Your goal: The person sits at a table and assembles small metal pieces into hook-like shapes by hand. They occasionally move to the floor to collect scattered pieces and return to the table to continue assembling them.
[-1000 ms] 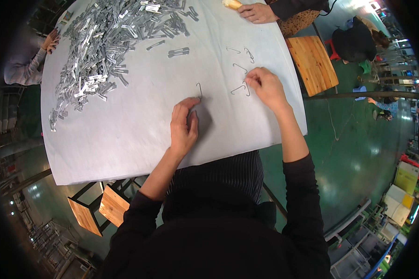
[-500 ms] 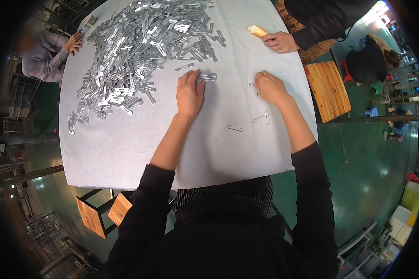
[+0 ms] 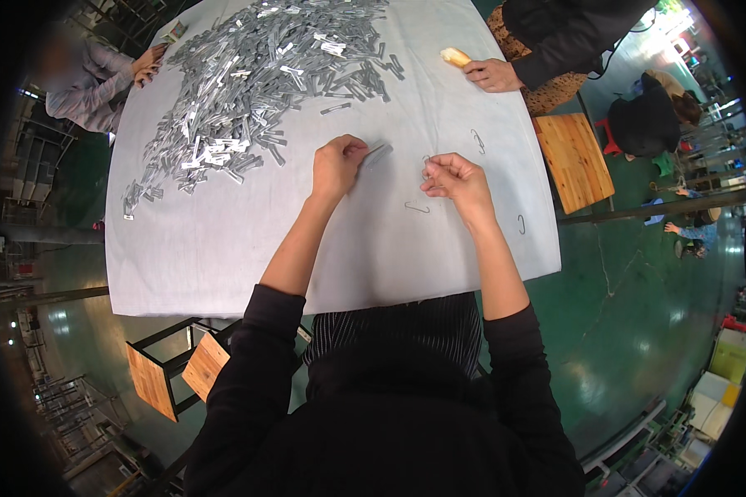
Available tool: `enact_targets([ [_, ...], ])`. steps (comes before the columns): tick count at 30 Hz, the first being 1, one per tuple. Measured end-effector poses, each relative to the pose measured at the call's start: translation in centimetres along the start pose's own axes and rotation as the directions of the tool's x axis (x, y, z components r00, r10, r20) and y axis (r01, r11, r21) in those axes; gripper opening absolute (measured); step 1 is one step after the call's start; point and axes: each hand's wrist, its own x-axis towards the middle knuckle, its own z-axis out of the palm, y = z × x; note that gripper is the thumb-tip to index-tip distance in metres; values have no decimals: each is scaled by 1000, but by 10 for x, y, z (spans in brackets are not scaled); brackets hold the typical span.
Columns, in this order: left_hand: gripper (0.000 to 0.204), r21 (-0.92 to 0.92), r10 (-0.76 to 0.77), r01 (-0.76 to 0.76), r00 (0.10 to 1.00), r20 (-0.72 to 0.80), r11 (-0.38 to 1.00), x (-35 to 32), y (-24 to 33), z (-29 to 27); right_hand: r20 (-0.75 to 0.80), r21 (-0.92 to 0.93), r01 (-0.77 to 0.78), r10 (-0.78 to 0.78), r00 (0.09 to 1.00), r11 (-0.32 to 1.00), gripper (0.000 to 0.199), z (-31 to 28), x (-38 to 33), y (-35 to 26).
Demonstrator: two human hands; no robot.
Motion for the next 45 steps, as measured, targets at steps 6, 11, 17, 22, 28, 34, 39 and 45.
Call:
enact_targets([
  [6,17,-755,-245,523,852,462,394,-49,40,-17,-30,148,-24,29,999,989,18,15,-29,-23],
  [11,18,-777,-60,621,776,628,-101,-74,55,-9,-82,271,7,16,997,963,17,27,-44,-21],
  [17,16,-653,58,696,696,715,-299,-78,57,-1,-141,262,88,-52,989,961,18,34,-53,-25],
  [22,16,-616,78,742,653,753,-266,-80,55,6,-202,266,163,-110,973,950,17,39,-52,-26],
  [28,20,-460,-154,269,950,272,846,-57,39,14,-281,276,236,-156,947,932,16,29,-42,-18],
  [34,19,394,74,-82,997,35,915,-13,14,25,-270,99,232,-199,942,968,16,22,-39,-11],
  [39,19,368,110,-156,984,143,917,-4,12,29,-240,73,232,-209,948,970,15,27,-38,-1],
  [45,15,-221,-145,245,910,387,944,-7,33,2,-190,-48,248,-252,949,968,14,28,-40,8],
])
